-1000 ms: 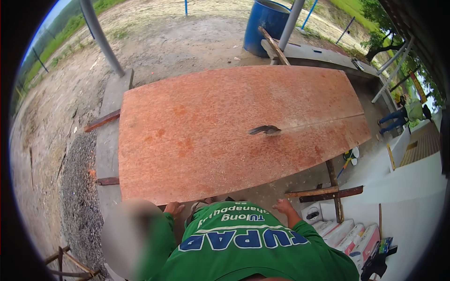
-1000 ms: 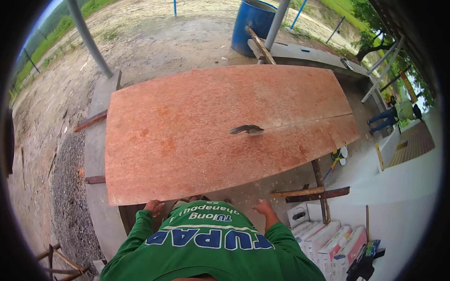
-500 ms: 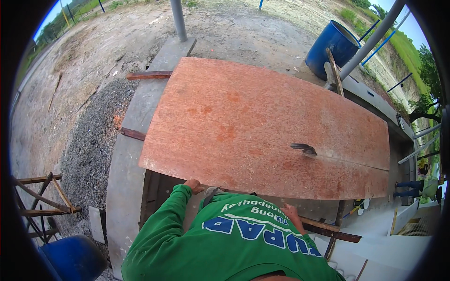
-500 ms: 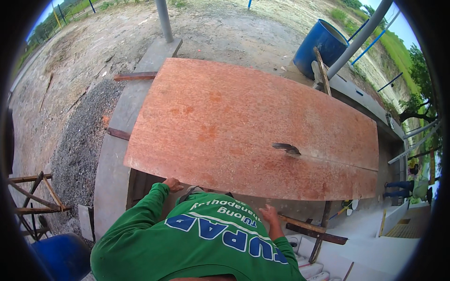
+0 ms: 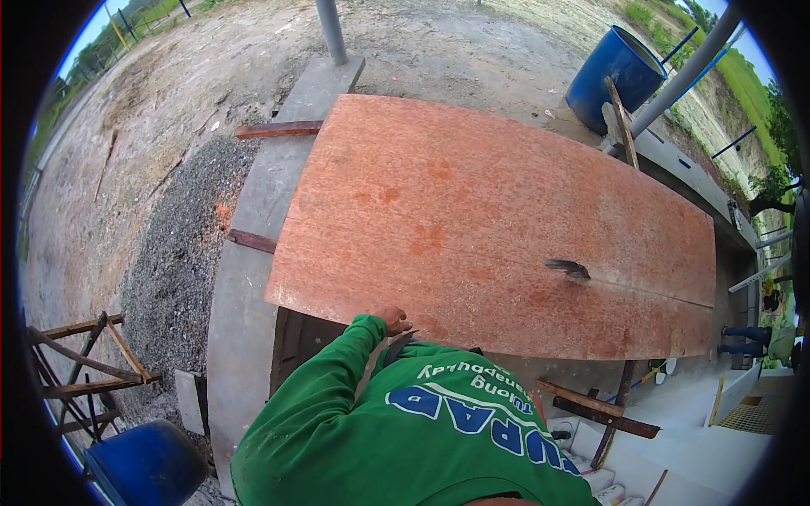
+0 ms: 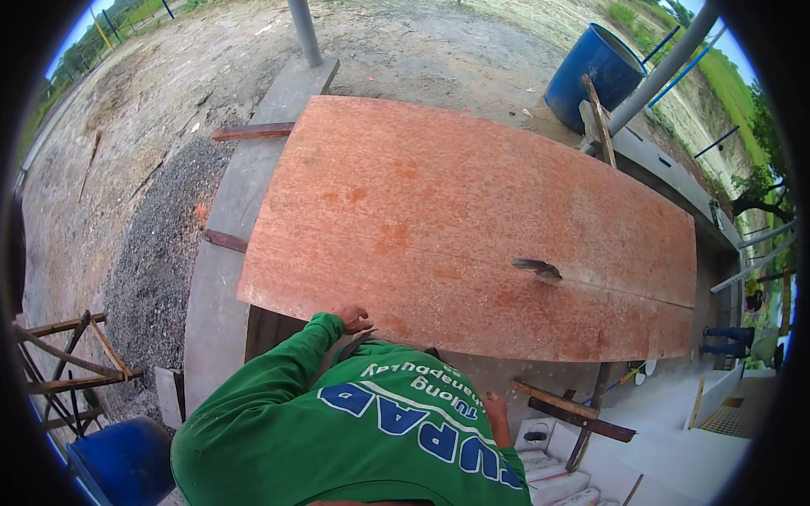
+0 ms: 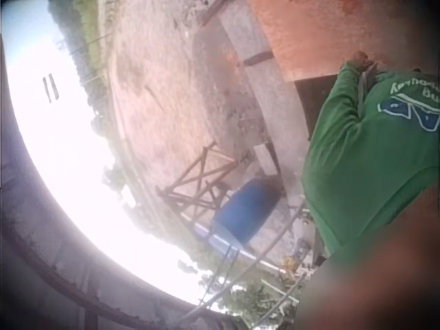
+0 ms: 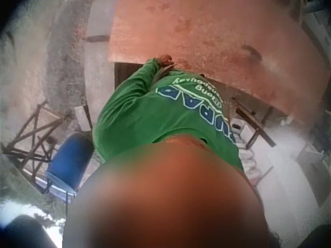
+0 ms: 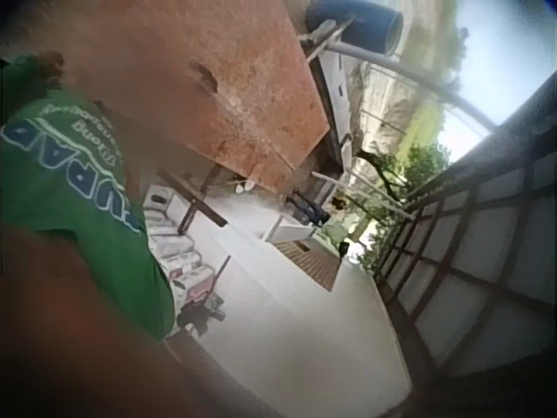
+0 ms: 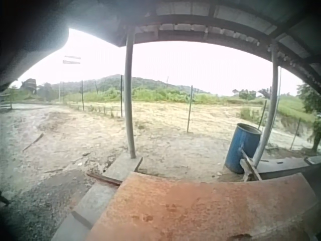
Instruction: The person cuts through a sheet of plywood by hand.
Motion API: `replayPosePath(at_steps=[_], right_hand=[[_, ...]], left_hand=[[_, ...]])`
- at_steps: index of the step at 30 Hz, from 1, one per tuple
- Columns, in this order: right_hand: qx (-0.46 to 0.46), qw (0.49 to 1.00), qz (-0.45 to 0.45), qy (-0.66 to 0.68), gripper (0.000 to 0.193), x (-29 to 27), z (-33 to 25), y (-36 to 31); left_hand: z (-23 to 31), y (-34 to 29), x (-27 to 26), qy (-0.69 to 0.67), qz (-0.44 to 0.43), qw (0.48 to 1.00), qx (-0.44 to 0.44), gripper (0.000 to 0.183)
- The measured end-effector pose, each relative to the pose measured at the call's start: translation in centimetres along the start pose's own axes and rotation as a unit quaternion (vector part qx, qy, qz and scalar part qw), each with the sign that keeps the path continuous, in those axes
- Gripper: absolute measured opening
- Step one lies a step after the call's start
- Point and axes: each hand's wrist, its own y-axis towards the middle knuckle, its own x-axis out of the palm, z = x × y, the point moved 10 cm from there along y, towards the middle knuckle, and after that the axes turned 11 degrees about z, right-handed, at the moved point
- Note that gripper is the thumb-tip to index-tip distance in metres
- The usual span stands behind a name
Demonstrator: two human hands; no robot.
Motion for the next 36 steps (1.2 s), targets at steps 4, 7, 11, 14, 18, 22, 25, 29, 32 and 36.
replayPosePath(at_steps=[4, 7, 11, 14, 18, 22, 25, 29, 32, 36], right_hand=[[-0.033, 0.999, 0.010, 0.026, 0.053, 2.6, 0.8, 3.1], [-0.053, 0.996, 0.028, 0.060, 0.052, 5.4, 3.6, 5.0], [-0.052, 0.998, -0.045, 0.017, 0.058, 6.4, 3.8, 4.8], [-0.043, 0.998, -0.054, -0.001, 0.057, 5.7, 2.6, 4.6], [-0.037, 0.998, -0.053, -0.003, 0.057, 4.6, 0.9, 4.8], [-0.041, 0.998, -0.048, -0.001, 0.056, 3.6, -0.9, 5.5], [-0.040, 0.998, -0.046, 0.003, 0.056, 3.2, -1.8, 5.6], [-0.042, 0.998, -0.040, 0.021, 0.055, 3.1, -3.2, 5.3], [-0.040, 0.997, -0.036, 0.047, 0.055, 3.3, -4.3, 4.7], [0.001, 0.988, 0.002, 0.155, 0.054, 3.0, -6.1, 2.0]], left_hand=[[-0.4, 0.4, -1.5, 0.000, 0.002, 1.000, -0.027, 0.052], [0.0, 1.7, -1.8, 0.020, -0.025, 0.999, -0.017, 0.053], [0.6, 1.7, -1.9, 0.083, -0.051, 0.995, 0.014, 0.053], [0.0, 1.5, -1.8, 0.066, -0.048, 0.997, 0.008, 0.052], [0.8, 1.6, -1.9, 0.081, -0.049, 0.994, 0.048, 0.051], [-0.8, 2.4, -1.3, 0.074, -0.039, 0.995, 0.050, 0.049], [-2.2, 3.0, -0.9, 0.055, -0.025, 0.997, 0.036, 0.049], [-2.7, 2.6, -1.6, 0.066, -0.020, 0.997, 0.026, 0.051], [-3.8, 2.5, -1.2, 0.050, -0.025, 0.998, 0.017, 0.050], [-1.9, 2.6, -2.7, 0.039, -0.026, 0.999, 0.021, 0.048]])
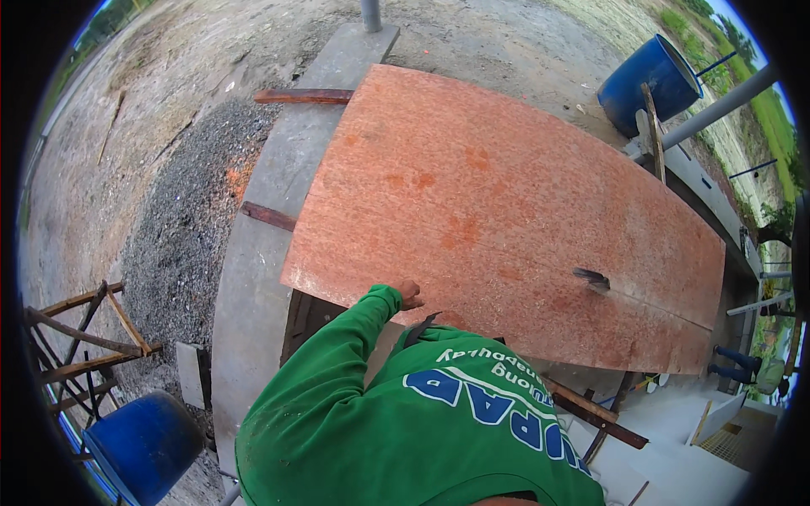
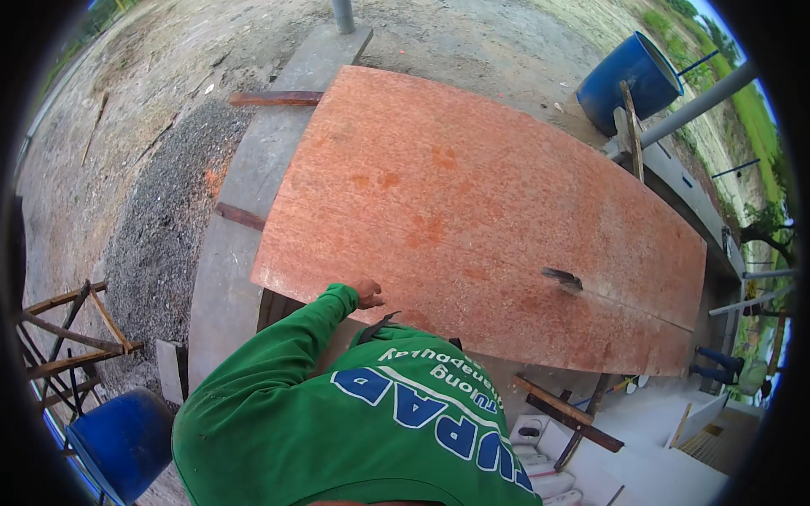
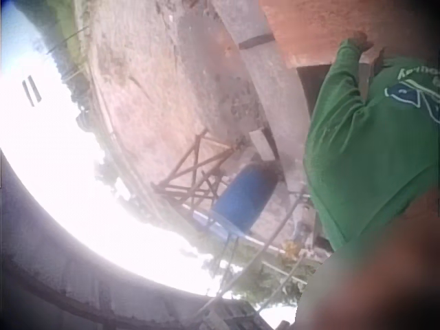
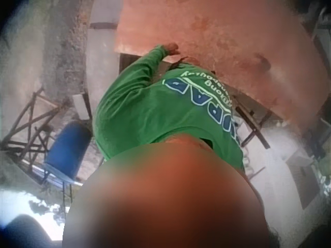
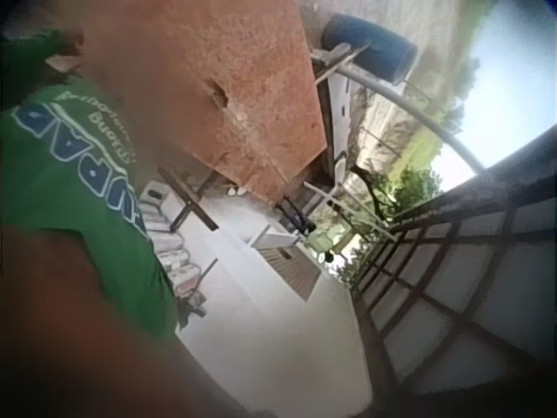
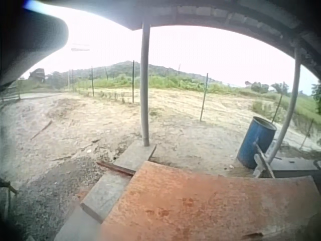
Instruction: The person cuts through a sheet of plywood by hand.
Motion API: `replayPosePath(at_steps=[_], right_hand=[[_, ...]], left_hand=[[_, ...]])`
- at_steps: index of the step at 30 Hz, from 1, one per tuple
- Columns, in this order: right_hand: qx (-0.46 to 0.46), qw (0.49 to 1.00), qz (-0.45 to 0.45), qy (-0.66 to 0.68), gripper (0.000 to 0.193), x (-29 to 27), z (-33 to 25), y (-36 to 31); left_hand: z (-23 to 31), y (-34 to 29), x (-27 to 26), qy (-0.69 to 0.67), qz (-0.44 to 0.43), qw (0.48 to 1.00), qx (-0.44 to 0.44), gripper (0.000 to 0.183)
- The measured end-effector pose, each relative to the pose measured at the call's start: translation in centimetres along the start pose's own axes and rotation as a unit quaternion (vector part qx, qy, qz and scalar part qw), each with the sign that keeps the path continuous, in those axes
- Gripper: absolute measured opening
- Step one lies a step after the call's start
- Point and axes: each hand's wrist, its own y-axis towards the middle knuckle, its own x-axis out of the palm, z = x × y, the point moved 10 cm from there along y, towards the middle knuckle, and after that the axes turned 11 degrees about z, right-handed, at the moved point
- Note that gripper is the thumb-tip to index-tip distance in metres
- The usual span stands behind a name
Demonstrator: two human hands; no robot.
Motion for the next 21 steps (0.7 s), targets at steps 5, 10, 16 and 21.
replayPosePath(at_steps=[5, 10, 16, 21], right_hand=[[0.164, 0.883, -0.018, 0.439, 0.062, -0.3, -12.3, -6.8], [-0.012, 0.914, 0.018, 0.406, 0.064, -3.9, -21.0, -7.5], [-0.009, 0.987, -0.158, 0.025, 0.064, 8.6, -4.5, -5.3], [0.256, 0.956, 0.051, -0.133, 0.072, -2.1, -2.5, -14.3]], left_hand=[[-2.2, -0.4, 0.2, -0.050, 0.009, 0.999, 0.015, 0.047], [-3.2, 0.7, 0.2, -0.007, -0.023, 0.998, 0.059, 0.048], [-0.1, 2.3, -1.4, 0.000, -0.033, 0.991, 0.128, 0.042], [0.9, 1.7, -2.5, 0.023, -0.050, 0.993, 0.106, 0.043]])
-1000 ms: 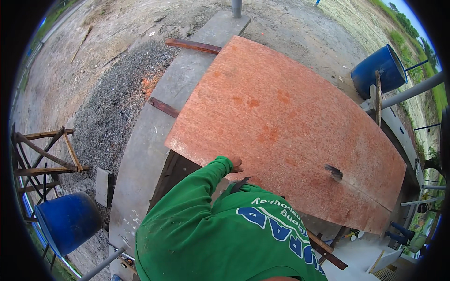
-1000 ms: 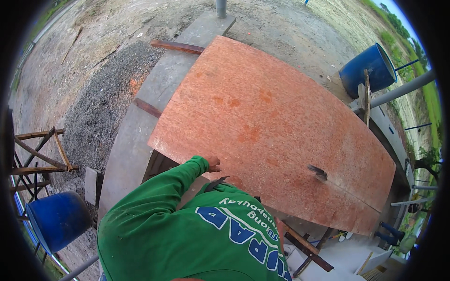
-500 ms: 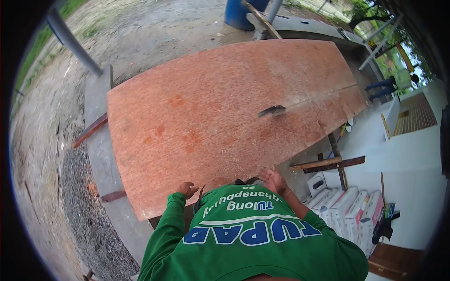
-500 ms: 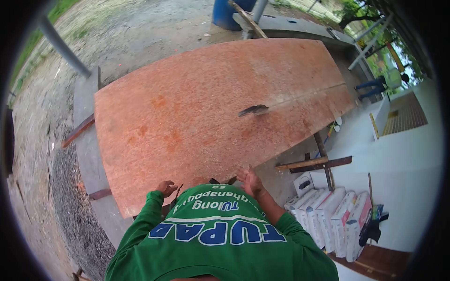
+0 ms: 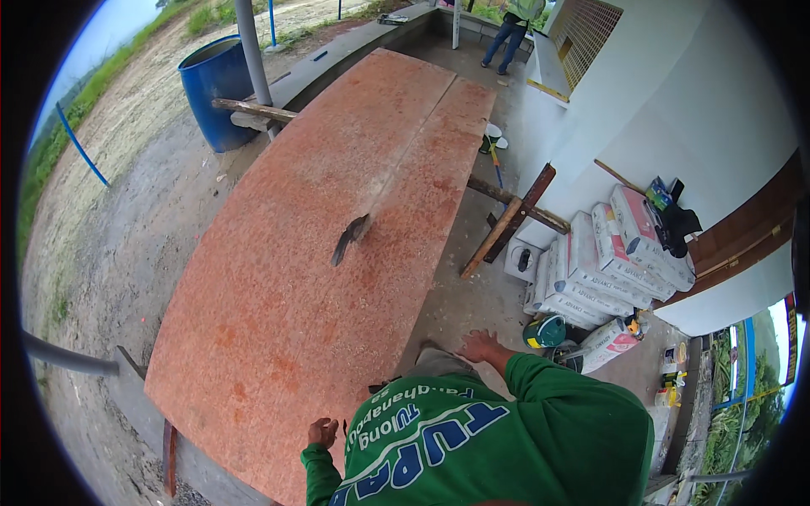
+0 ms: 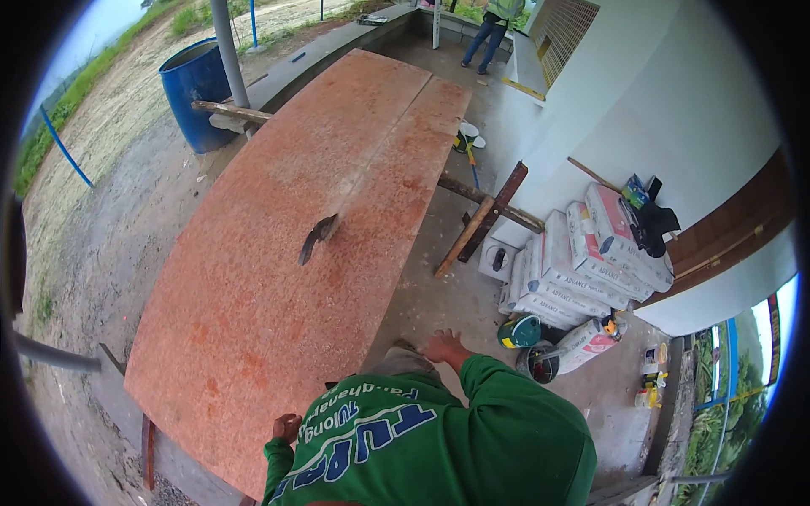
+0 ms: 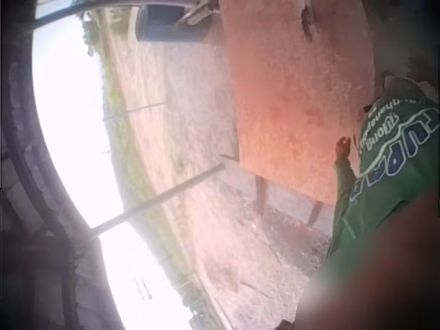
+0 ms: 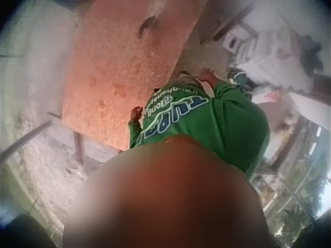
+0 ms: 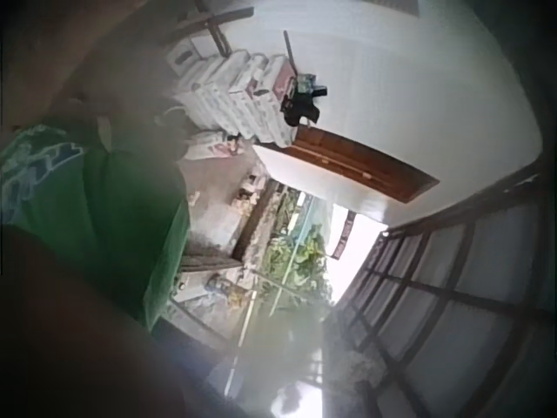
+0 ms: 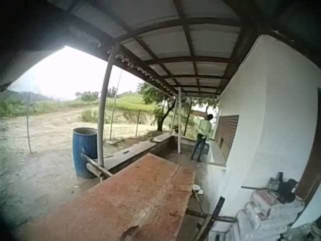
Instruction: The person cuts through a sheet of plywood by hand.
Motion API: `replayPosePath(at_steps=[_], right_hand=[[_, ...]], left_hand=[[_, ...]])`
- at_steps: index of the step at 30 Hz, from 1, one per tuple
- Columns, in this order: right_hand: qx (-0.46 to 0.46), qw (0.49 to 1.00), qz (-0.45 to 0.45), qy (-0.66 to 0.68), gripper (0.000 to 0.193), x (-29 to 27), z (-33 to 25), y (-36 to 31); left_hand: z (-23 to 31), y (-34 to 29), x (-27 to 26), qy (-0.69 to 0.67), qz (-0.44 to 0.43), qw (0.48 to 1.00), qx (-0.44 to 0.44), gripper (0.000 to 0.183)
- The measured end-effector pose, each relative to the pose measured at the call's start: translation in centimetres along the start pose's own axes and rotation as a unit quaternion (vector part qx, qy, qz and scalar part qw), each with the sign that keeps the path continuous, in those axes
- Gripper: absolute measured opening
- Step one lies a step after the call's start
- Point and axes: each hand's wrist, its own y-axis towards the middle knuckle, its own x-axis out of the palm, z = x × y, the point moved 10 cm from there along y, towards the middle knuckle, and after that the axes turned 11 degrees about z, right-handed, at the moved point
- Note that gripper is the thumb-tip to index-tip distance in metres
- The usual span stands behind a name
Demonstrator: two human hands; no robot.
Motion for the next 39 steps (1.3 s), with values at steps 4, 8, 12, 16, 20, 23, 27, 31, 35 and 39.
replayPosePath(at_steps=[4, 8, 12, 16, 20, 23, 27, 31, 35, 39], right_hand=[[0.057, 0.991, 0.077, 0.088, 0.065, 3.0, 6.4, 3.8], [-0.075, 0.996, 0.025, 0.029, 0.061, 5.7, 4.4, 5.0], [-0.157, 0.987, -0.003, 0.042, 0.060, 5.5, -0.7, 4.4], [-0.203, 0.977, -0.059, 0.042, 0.059, 2.6, -4.1, 3.9], [-0.224, 0.972, 0.013, 0.068, 0.059, 0.5, -4.5, 7.5], [-0.207, 0.973, 0.052, 0.087, 0.058, -0.6, -2.2, 9.5], [-0.158, 0.980, 0.070, 0.103, 0.055, -2.2, 1.4, 10.0], [-0.176, 0.982, 0.049, 0.054, 0.052, 0.1, 3.7, 11.5], [-0.147, 0.986, 0.041, 0.068, 0.047, 0.8, 5.9, 10.8], [-0.254, 0.956, 0.003, 0.148, 0.050, 4.6, 4.0, 13.4]], left_hand=[[0.0, 1.3, 0.9, 0.063, -0.017, 0.998, -0.009, 0.042], [0.9, 0.9, 1.6, -0.002, -0.030, 0.999, -0.038, 0.044], [2.0, 1.2, 1.7, 0.022, -0.033, 0.999, -0.034, 0.046], [4.1, 1.0, 1.2, 0.026, -0.032, 0.998, -0.042, 0.046], [-6.7, 5.2, 5.4, -0.148, -0.026, 0.984, -0.096, 0.046], [-5.0, 4.5, 5.5, -0.135, -0.027, 0.988, -0.075, 0.045], [-6.5, 4.0, 7.5, 0.043, -0.026, 0.999, 0.021, 0.043], [-14.0, 2.2, 10.9, 0.090, -0.053, 0.994, 0.025, 0.045], [-14.4, -2.2, 8.9, 0.073, -0.038, 0.994, -0.073, 0.045], [-7.8, -5.5, 5.5, 0.058, -0.033, 0.991, -0.116, 0.046]])
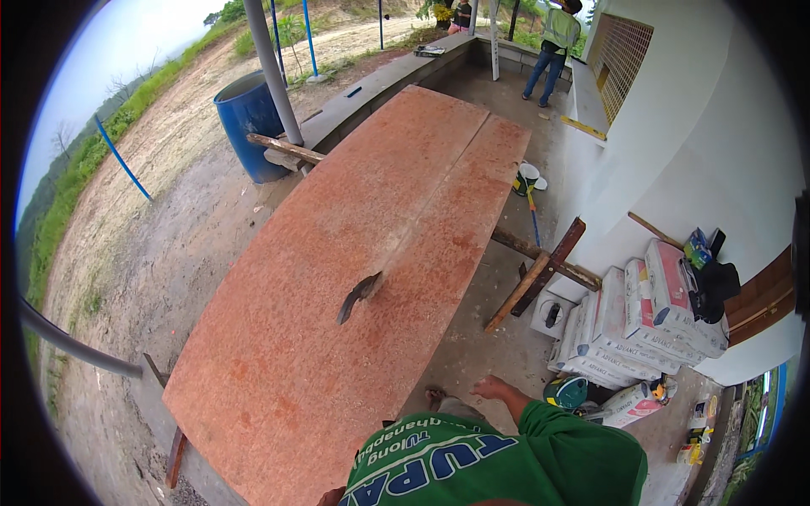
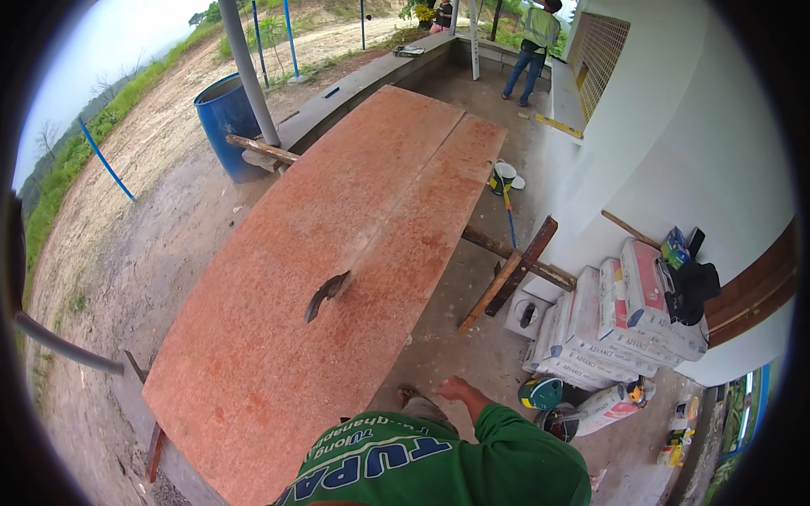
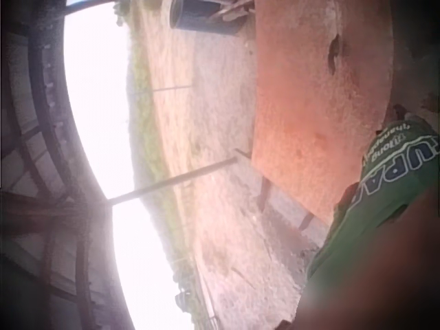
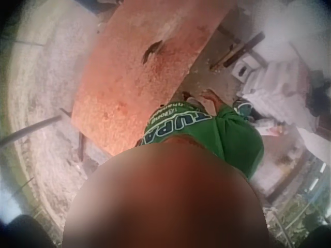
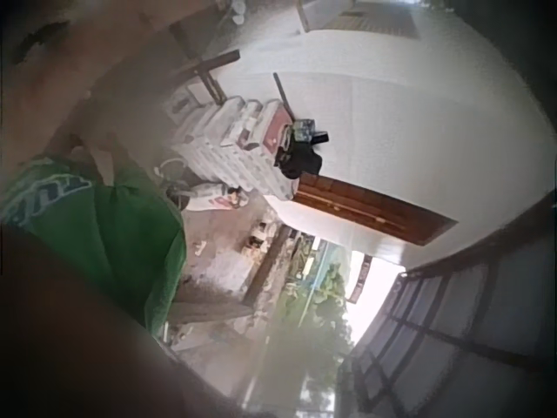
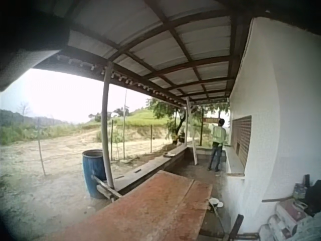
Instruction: The person cuts through a sheet of plywood by hand.
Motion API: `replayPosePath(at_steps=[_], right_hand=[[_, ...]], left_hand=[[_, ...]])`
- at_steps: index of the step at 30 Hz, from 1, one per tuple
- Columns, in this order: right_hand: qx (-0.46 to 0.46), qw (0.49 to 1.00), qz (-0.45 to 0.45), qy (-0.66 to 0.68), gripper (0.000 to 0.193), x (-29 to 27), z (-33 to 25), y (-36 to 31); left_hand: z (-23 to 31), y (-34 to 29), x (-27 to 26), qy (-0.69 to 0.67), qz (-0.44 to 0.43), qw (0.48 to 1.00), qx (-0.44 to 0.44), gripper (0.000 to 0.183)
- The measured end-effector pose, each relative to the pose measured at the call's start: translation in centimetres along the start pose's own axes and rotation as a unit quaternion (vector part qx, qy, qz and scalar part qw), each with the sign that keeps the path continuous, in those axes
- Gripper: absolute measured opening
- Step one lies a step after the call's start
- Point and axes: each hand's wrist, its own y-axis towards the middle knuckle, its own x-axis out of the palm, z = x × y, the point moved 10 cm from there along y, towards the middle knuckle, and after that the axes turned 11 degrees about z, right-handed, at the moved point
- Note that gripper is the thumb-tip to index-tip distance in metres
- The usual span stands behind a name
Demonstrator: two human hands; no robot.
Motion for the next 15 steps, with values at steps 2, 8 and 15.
replayPosePath(at_steps=[2, 8, 15], right_hand=[[0.053, 0.977, 0.031, 0.203, 0.048, -4.8, -8.0, -1.2], [-0.277, 0.837, -0.242, 0.405, 0.045, -16.0, -37.5, -9.8], [-0.556, 0.654, -0.388, 0.336, 0.063, -16.4, -47.1, -20.9]], left_hand=[[5.4, -3.0, -2.7, -0.004, -0.002, 1.000, -0.011, 0.047], [9.8, -2.5, -4.2, -0.031, -0.015, 0.999, 0.026, 0.049], [13.7, -3.6, -6.6, -0.067, 0.009, 0.998, 0.008, 0.049]])
